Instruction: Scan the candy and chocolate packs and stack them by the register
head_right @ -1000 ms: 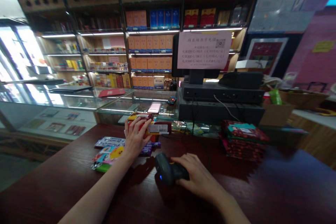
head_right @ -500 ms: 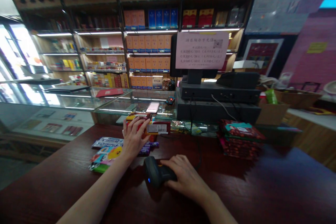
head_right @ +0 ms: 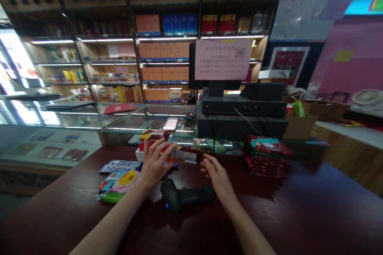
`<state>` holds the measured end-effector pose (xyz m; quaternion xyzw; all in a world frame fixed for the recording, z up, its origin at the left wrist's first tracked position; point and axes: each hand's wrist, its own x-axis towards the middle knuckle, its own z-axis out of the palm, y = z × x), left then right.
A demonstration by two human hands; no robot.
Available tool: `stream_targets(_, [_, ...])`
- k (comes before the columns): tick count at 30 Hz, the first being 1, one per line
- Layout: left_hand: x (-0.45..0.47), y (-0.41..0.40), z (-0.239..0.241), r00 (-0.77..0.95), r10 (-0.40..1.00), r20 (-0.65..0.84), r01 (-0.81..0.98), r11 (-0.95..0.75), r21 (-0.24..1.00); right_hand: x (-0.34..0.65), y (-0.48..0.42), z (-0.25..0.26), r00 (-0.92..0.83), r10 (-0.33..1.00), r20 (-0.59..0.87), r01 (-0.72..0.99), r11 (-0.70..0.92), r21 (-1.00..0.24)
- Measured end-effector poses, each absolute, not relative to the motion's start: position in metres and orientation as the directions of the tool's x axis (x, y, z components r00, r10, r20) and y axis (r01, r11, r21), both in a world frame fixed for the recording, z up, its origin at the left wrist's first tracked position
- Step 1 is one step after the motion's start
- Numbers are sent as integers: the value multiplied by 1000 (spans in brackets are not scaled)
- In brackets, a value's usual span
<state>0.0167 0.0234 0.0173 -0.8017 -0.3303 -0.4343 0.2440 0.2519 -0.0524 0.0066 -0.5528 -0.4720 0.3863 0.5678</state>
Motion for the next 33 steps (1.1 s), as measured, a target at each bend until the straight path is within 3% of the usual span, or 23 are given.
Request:
stream_targets(5, [24, 16, 17, 453, 298, 840, 705, -696, -134, 254, -51, 6, 251, 965, -70, -151, -33, -988])
stream_targets(13, [25, 16, 19, 483, 277, 831, 670, -728, -147, 249, -60, 15, 172, 977, -124, -266, -75, -961])
stream_targets(21, [27, 15, 26, 525, 367, 768, 634, -771, -65, 252, -57, 9, 158, 972, -174, -383, -102, -918])
stream_targets(24, [30, 14, 26, 508, 442, 739, 601, -797, 63, 255, -56, 10, 203, 964, -170, -386, -81, -919])
stream_targets(29, [33, 12, 37, 466, 681, 566, 487, -731, 478, 257, -54, 10, 320, 941, -113, -358, 10, -934])
stream_targets(33, [35, 12, 47, 429, 774, 465, 313, -610, 728, 258, -51, 6, 394, 918, -39, -301, 89, -949])
